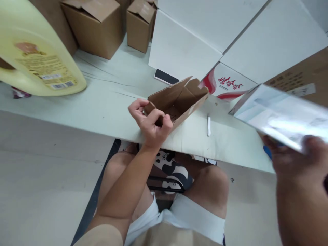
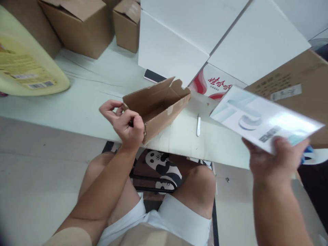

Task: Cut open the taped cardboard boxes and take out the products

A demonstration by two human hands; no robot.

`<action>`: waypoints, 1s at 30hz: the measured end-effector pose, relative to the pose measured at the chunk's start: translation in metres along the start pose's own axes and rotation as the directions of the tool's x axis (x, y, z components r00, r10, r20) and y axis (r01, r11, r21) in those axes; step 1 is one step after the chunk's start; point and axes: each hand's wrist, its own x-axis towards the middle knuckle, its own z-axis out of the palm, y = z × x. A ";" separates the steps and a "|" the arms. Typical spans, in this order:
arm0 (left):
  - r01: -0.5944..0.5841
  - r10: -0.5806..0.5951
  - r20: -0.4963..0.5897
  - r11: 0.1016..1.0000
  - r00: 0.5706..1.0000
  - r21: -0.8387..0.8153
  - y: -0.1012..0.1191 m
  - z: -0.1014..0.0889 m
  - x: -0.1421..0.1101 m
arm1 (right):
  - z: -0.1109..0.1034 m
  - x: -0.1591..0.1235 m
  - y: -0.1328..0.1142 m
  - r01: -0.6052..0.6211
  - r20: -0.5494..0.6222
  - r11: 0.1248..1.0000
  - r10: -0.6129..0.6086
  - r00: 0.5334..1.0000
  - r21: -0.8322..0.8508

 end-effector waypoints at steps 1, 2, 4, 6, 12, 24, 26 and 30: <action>-0.005 0.008 -0.056 0.998 0.998 0.070 -0.002 -0.001 0.004 | 0.008 -0.007 0.013 -0.105 -0.149 0.979 0.132 0.980 0.175; -0.010 0.023 -0.098 0.992 0.995 0.124 -0.004 -0.002 0.008 | 0.017 -0.014 0.026 -0.183 -0.254 0.920 0.279 0.926 0.346; -0.050 0.078 -0.163 0.985 0.984 0.168 -0.004 -0.006 0.018 | 0.038 -0.029 0.050 -0.251 -0.318 0.800 0.474 0.821 0.546; -0.121 0.153 -0.212 0.980 0.965 0.157 0.004 -0.012 0.028 | 0.059 -0.043 0.067 -0.257 -0.306 0.736 0.535 0.787 0.626; -0.281 0.312 0.106 0.930 0.944 -0.237 0.056 -0.017 0.025 | 0.102 -0.055 0.073 -0.184 -0.239 0.655 0.501 0.832 0.733; 0.751 -0.290 0.875 0.650 0.388 -0.117 0.007 0.080 -0.084 | 0.137 -0.017 0.123 -0.362 0.162 0.714 0.334 0.928 0.599; 0.732 -0.302 0.849 0.667 0.434 -0.137 0.007 0.086 -0.087 | 0.139 -0.024 0.129 -0.406 0.277 0.715 0.298 0.914 0.570; 0.703 -0.320 0.811 0.695 0.490 -0.150 0.010 0.110 -0.078 | 0.141 -0.013 0.129 -0.390 0.247 0.741 0.302 0.921 0.546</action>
